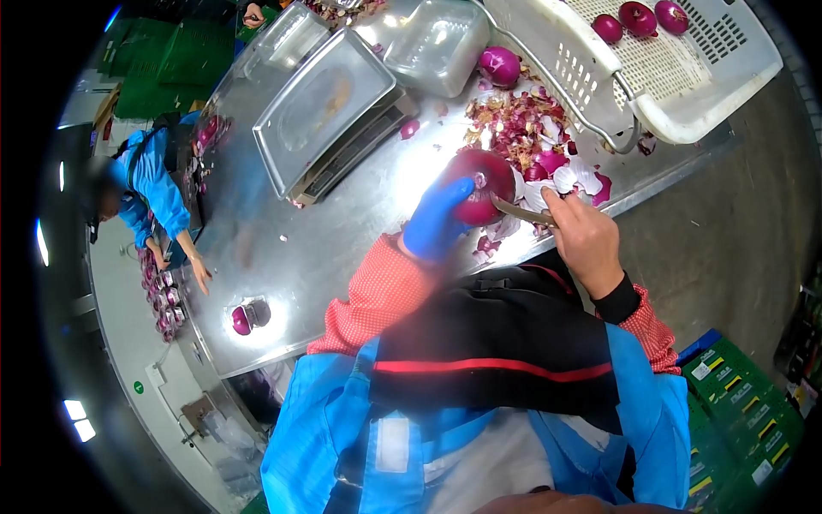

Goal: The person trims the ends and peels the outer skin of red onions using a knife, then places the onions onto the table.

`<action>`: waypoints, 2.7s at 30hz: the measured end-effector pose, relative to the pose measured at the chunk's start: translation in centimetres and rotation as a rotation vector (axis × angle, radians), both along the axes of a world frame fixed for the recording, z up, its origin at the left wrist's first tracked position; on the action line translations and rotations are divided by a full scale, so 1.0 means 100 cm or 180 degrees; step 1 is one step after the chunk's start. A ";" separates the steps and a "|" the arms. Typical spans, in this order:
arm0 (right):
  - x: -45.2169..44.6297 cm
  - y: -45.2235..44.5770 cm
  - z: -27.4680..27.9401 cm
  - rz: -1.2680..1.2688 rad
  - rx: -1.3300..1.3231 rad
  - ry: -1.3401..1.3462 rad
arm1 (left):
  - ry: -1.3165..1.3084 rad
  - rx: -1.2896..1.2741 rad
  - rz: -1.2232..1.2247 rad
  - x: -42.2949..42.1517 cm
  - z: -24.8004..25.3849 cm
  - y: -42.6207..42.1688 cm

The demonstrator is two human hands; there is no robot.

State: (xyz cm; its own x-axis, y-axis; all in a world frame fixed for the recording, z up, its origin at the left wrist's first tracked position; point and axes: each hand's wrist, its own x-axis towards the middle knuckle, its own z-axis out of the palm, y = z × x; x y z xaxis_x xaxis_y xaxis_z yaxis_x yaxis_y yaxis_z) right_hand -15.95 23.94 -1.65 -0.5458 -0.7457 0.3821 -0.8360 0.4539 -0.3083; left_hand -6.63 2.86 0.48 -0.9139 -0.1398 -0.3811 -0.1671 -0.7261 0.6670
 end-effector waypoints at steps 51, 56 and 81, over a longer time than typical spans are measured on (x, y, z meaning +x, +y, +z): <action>-0.006 0.001 -0.008 -0.0104 -0.0058 -0.0231 | 0.0344 -0.0373 -0.0604 0.001 -0.007 -0.014; -0.006 0.003 -0.009 -0.0064 -0.0072 0.0005 | 0.0256 -0.0364 -0.0570 0.006 -0.006 -0.015; -0.017 -0.029 -0.065 -0.1133 -0.0546 -0.3557 | 0.0024 -0.0776 0.0157 0.013 -0.030 0.002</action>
State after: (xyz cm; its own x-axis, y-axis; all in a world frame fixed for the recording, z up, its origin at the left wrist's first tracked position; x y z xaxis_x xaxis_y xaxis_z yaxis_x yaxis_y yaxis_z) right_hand -17.68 21.03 -8.16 -0.8068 -0.4700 -0.3582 0.1006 0.4881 -0.8670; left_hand -5.37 3.03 -2.52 -0.9063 -0.2714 -0.3240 -0.1298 -0.5507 0.8245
